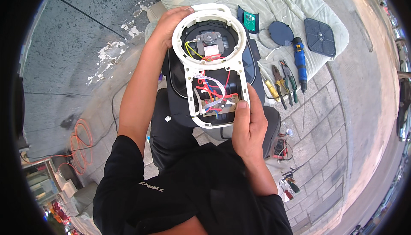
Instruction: The person sits on the ground and repairs an electronic device by connecting wires to a circuit board, handling a white plastic housing, and using tools like pliers and a soldering iron. The person manipulates wires and components, then places the housing over the device.
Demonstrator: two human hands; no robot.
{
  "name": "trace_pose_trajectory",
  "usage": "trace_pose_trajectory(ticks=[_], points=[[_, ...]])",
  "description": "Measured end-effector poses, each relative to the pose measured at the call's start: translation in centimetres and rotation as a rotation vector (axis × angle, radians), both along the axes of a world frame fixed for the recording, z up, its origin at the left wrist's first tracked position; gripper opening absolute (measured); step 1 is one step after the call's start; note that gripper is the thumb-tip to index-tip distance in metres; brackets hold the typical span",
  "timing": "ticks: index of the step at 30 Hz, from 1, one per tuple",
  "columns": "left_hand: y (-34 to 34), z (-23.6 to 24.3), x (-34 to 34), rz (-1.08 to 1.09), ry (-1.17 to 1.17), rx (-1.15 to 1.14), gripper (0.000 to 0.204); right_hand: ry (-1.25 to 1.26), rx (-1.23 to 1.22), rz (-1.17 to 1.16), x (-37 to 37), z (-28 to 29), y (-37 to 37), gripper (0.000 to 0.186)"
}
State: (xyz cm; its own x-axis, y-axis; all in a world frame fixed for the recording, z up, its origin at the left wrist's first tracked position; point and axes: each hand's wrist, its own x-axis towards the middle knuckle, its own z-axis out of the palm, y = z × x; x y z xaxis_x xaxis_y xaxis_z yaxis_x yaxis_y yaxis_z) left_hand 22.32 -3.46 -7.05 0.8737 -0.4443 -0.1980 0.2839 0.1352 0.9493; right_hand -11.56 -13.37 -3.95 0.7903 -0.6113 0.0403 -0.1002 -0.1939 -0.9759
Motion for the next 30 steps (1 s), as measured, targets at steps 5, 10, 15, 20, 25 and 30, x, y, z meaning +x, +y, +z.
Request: trace_pose_trajectory(ticks=[5,10,15,20,25,30], points=[[0.0,-0.1,1.5,-0.122,0.181,-0.066,0.041,-0.007,-0.014,0.008,-0.1,-1.3,0.1,0.048],[-0.4,-0.1,0.2,-0.018,0.065,-0.016,0.045,-0.113,0.080,0.044,0.3,-1.7,0.3,0.053],[-0.1,0.2,-0.1,-0.030,0.059,-0.016,0.045,-0.139,0.098,0.031,0.2,-2.8,0.7,0.057],[0.4,0.3,0.0,-0.046,-0.106,0.131,0.046,-0.049,0.227,0.117,-0.5,-1.3,-0.4,0.060],[2.6,-0.5,3.4,-0.005,-0.274,0.312,0.062,-0.198,0.074,-0.224,-4.0,-3.0,-3.3,0.046],[5.0,-2.0,5.1,-0.173,-0.351,0.692,0.062,0.080,0.326,-0.226,-7.2,-6.7,-3.8,0.047]])
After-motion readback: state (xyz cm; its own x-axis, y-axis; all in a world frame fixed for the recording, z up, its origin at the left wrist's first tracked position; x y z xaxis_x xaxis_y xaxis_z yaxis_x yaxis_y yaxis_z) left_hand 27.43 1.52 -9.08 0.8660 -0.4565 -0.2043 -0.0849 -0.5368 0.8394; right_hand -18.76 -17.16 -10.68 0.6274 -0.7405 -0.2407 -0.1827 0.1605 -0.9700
